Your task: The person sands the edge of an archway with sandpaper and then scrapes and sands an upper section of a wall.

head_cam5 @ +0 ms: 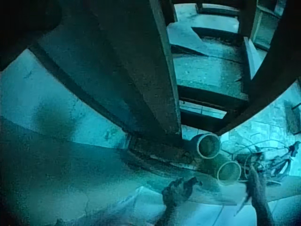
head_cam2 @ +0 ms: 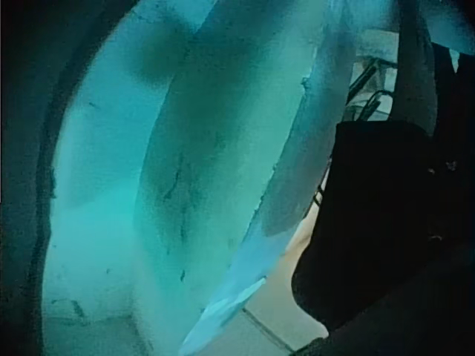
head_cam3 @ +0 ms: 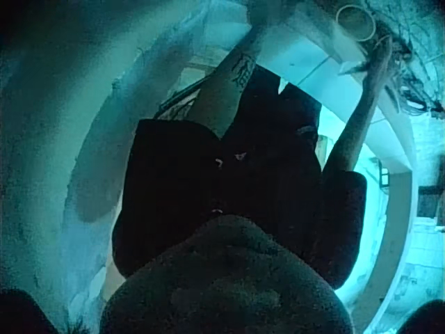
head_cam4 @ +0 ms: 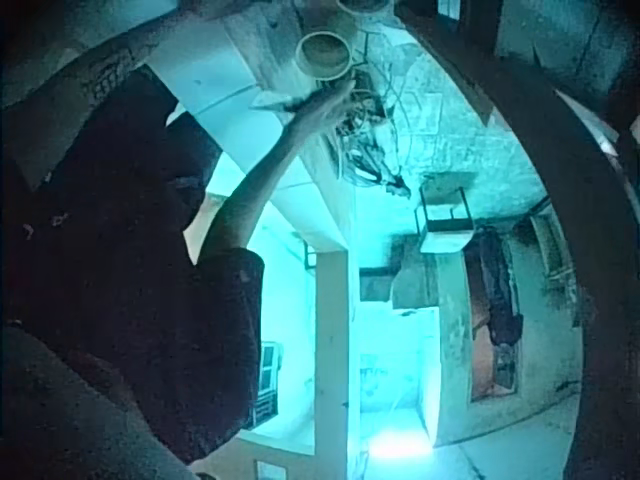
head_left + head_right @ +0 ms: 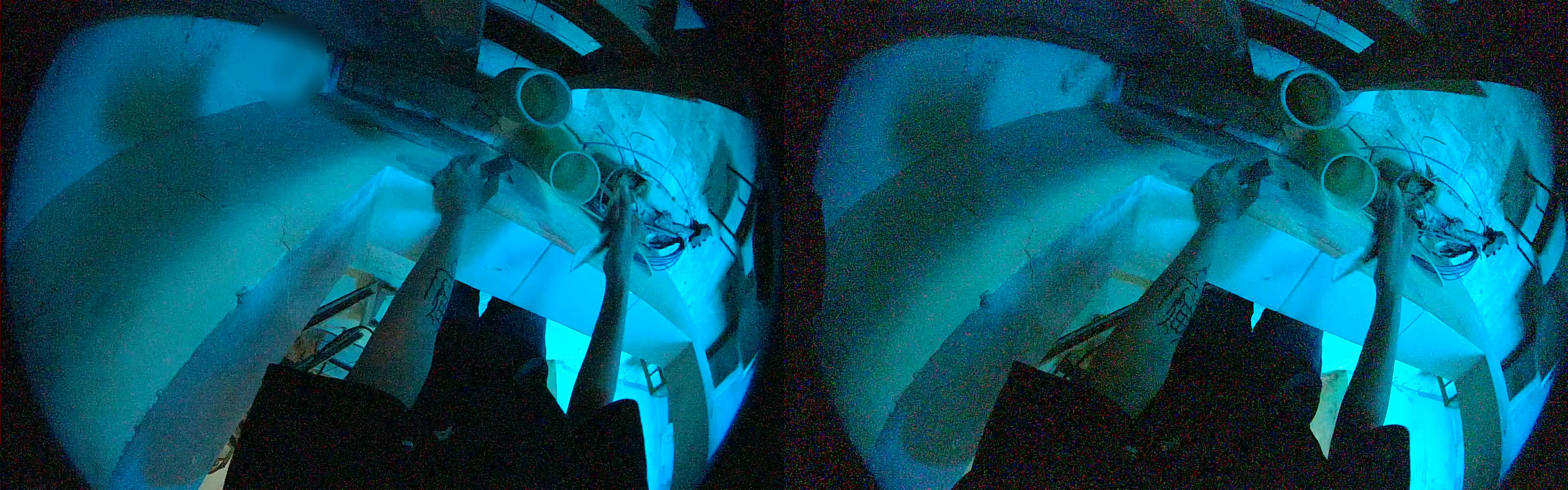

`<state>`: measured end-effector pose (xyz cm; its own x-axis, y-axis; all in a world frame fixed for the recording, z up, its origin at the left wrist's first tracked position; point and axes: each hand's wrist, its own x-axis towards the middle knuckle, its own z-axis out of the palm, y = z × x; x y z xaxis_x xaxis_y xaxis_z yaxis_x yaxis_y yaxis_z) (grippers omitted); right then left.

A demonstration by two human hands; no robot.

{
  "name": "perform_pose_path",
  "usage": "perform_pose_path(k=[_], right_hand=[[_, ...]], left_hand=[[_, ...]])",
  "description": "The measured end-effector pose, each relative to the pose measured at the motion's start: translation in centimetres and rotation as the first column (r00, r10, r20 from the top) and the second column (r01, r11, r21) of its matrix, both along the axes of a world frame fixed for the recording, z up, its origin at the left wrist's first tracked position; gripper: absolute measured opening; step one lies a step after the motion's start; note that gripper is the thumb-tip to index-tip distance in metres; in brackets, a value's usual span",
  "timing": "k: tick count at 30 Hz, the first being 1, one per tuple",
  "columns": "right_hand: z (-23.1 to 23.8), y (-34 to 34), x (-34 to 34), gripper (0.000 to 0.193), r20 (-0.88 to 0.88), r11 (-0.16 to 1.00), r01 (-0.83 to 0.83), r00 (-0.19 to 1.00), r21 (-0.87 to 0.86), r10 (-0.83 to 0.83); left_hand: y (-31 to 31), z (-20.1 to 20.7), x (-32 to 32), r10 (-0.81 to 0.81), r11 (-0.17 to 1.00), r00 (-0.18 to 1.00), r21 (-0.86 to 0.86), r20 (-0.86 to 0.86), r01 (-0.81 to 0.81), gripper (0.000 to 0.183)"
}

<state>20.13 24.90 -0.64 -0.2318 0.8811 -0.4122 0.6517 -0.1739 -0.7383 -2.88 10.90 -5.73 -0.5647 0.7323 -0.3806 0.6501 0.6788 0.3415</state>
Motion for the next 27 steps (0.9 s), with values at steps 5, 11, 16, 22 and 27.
perform_pose_path(k=[5,11,16,22,27], right_hand=[[-0.8,2.0,-10.1,0.034,-0.134,0.853,0.114,0.969,-0.509,-0.209],[-10.9,0.3,-14.1,0.033,-0.188,0.853,-0.494,0.833,0.169,0.520],[-13.9,-3.8,-24.4,0.031,0.087,0.764,-0.466,0.827,-0.446,0.556],[-25.3,-4.5,-26.4,0.041,0.209,0.734,-0.598,0.711,-0.321,0.671],[-21.0,-8.2,-32.2,0.032,0.233,0.606,-0.712,0.561,-0.354,0.795]], left_hand=[[-2.6,-1.4,-2.0,0.091,0.959,0.992,0.261,0.090,-0.111,0.034],[-5.7,2.4,-2.0,-0.088,0.925,0.988,0.357,-0.126,0.128,0.031],[-8.5,1.0,-3.5,-0.374,0.828,0.907,0.371,-0.192,0.420,0.031],[-7.1,1.2,-2.4,-0.412,0.817,0.895,0.365,-0.171,0.446,0.034],[-8.6,1.2,-3.6,-0.429,0.823,0.877,0.307,-0.217,0.479,0.037]])
